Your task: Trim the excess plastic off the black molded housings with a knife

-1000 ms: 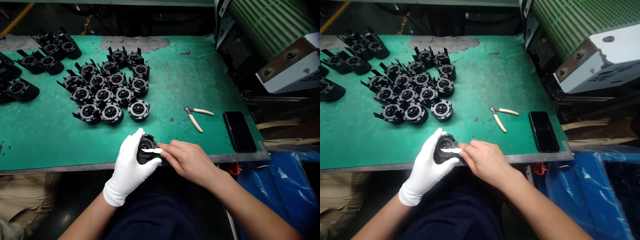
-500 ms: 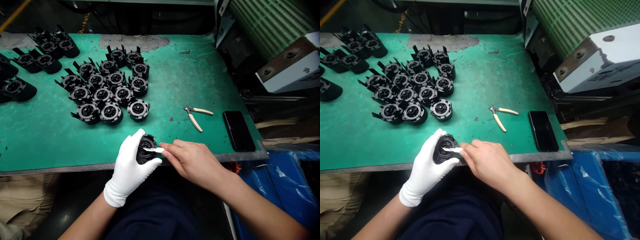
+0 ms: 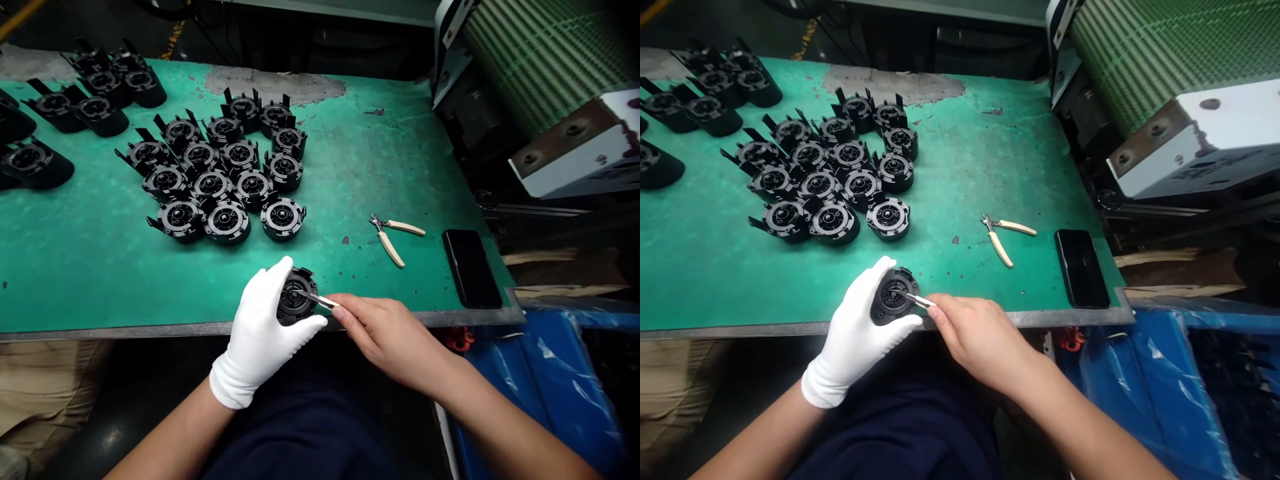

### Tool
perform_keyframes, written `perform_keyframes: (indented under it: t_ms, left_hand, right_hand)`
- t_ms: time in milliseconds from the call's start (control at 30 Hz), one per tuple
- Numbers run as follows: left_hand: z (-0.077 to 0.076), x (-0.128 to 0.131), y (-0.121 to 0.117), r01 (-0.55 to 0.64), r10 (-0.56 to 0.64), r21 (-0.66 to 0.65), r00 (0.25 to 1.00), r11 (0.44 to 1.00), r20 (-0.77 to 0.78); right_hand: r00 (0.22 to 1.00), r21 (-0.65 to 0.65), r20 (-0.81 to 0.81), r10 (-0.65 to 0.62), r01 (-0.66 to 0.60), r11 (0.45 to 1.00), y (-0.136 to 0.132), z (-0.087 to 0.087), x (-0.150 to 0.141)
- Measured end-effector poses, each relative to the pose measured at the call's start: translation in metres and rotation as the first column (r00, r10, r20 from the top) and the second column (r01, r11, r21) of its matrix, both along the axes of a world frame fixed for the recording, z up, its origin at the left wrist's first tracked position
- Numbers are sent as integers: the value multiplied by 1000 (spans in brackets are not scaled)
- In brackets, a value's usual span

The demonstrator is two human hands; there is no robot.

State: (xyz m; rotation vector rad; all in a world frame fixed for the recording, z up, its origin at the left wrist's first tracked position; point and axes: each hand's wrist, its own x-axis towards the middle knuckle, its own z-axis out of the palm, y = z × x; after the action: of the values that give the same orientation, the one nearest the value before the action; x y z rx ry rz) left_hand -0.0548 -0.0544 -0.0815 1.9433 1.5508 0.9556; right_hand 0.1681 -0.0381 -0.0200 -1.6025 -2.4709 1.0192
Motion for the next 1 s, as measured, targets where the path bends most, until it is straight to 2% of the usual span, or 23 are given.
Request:
perform_keyframes:
  t_ms: [167,333,500,600,733,833,1000]
  left_hand:
    - [1,0,1,2,-2,-6,1000,1000,4]
    - [1,0,1,5,-5,-4,1000,1000,-5]
    - [1,0,0,12,-11,12,1000,1000,-12]
    - [0,0,0,8,-8,3,1000,1000,-11]
    - [-1,0,1,8,-8,7,1000,1000,-11]
    - [-1,0,1,10,-10,14,1000,1000,-14]
    - [-1,-1,2,18,-18,18,1000,1000,-17]
  right_hand:
    - [997,-11,-49,-64,63,998,-12,-14,-6]
    - [999,-86,-23,-45,43,995,-11,-10,-9]
    - [1000,-100,3,16,-15,995,-6,-6,-7]
    - [998,-68,-51,38,-42,997,-3,-3,-2]
    - [996,70,-92,4,3,998,3,0,6]
    - [999,127,-27,36,-32,991,8,2,7]
    - [987,118,115,110,-123,985,15,10,2]
